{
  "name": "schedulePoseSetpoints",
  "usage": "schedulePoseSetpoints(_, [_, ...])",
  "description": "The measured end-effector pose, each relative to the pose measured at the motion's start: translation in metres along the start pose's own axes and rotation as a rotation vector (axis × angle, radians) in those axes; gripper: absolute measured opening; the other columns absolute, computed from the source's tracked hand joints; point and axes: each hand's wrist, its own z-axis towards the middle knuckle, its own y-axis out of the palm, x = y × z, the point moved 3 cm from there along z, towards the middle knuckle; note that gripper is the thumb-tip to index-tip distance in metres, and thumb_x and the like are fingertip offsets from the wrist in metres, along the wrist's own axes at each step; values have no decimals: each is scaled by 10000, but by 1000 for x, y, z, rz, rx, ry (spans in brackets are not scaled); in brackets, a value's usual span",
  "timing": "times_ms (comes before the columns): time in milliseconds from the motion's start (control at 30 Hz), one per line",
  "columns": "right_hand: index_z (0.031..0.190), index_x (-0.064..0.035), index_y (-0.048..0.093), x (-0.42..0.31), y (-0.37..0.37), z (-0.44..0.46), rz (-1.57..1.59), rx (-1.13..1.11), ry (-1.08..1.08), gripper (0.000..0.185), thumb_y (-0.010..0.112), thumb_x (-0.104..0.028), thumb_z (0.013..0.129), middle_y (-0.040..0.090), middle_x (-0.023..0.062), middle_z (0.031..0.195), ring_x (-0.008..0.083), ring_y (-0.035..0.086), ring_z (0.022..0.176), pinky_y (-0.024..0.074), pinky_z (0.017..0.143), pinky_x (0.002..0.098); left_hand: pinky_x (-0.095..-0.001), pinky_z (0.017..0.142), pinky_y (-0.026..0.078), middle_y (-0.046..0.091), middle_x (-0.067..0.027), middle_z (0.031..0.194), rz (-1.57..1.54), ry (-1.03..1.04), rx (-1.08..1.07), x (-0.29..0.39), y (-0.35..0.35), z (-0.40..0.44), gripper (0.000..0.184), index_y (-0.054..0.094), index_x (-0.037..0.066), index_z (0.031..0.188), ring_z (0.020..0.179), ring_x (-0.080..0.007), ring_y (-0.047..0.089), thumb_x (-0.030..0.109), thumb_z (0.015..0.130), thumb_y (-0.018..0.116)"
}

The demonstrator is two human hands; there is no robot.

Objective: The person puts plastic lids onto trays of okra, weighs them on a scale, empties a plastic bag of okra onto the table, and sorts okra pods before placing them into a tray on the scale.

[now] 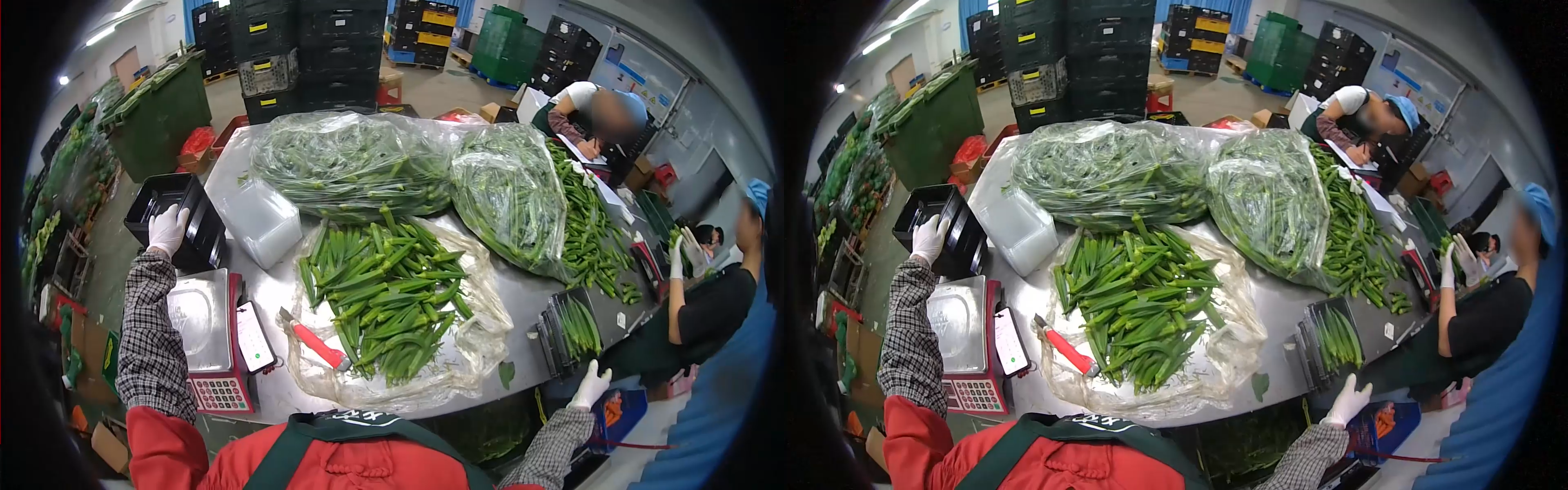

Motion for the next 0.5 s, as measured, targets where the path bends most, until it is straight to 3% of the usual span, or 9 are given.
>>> schedulePoseSetpoints(67, [1300, 93, 371, -9, 5, -10, 259, -20, -66, 538, 577, -190, 891, 374, 253, 1320, 312, 476, 1145, 385, 968, 364, -446, 902, 406, 640, -203, 981, 38, -85, -108, -6, 5, 17, 370, 594, 38, 1031, 994, -360, 583, 347, 879, 457])
schedulePoseSetpoints(133, [1253, 62, 438, -46, 17, -34, 449, -180, -119, 419, 546, -151, 909, 474, 195, 1239, 272, 481, 1130, 385, 968, 369, -438, 870, 435, 636, -191, 990, 19, -172, -89, -3, 4, 25, 301, 582, 54, 985, 992, -350, 588, 289, 800, 549])
schedulePoseSetpoints(200, [1217, 53, 473, -85, 37, -59, 306, -232, -254, 397, 573, -144, 887, 510, 183, 1204, 287, 481, 1127, 370, 983, 376, -430, 850, 456, 626, -197, 996, 5, -177, -51, 3, -8, 29, 362, 573, 51, 1011, 998, -352, 580, 287, 746, 639])
schedulePoseSetpoints(233, [1202, 46, 488, -102, 50, -71, 184, -221, -418, 393, 586, -139, 869, 513, 185, 1202, 303, 481, 1127, 361, 989, 385, -425, 859, 445, 631, -173, 1040, 16, -169, -13, 20, -34, 18, 332, 586, 57, 968, 1007, -320, 595, 275, 720, 619])
schedulePoseSetpoints(300, [1164, 24, 522, -148, 68, -99, -45, -149, -747, 386, 619, -119, 819, 519, 191, 1197, 338, 478, 1124, 338, 1004, 410, -426, 821, 461, 637, -189, 970, -32, -172, 53, 13, -55, 13, 398, 593, 43, 966, 958, -352, 599, 326, 699, 676])
schedulePoseSetpoints(333, [1153, 20, 532, -163, 73, -105, -130, -100, -782, 374, 622, -103, 812, 523, 185, 1197, 331, 483, 1118, 349, 989, 419, -425, 801, 467, 636, -200, 942, -92, -176, 110, 5, -65, 11, 414, 596, 33, 966, 941, -368, 597, 339, 703, 689])
schedulePoseSetpoints(400, [1142, 37, 542, -170, 91, -97, 100, -272, -714, 337, 595, -95, 837, 531, 178, 1196, 304, 500, 1101, 385, 956, 364, -411, 744, 470, 626, -219, 895, -258, -81, 462, -10, -94, -23, 378, 595, 9, 942, 882, -391, 594, 321, 750, 687])
schedulePoseSetpoints(467, [1111, 35, 565, -189, 115, -104, 186, -477, -689, 308, 598, -84, 829, 559, 168, 1158, 294, 526, 1066, 402, 937, 358, -413, 691, 457, 611, -234, 838, -436, -103, 412, -8, -126, -82, 330, 580, -21, 917, 806, -407, 582, 274, 798, 667])
schedulePoseSetpoints(500, [1061, 13, 593, -206, 129, -117, 202, -541, -751, 278, 621, -84, 801, 593, 171, 1090, 312, 542, 1041, 396, 941, 381, -424, 664, 443, 595, -232, 792, -374, -92, 426, -12, -122, -111, 310, 573, -25, 883, 761, -411, 565, 252, 787, 674])
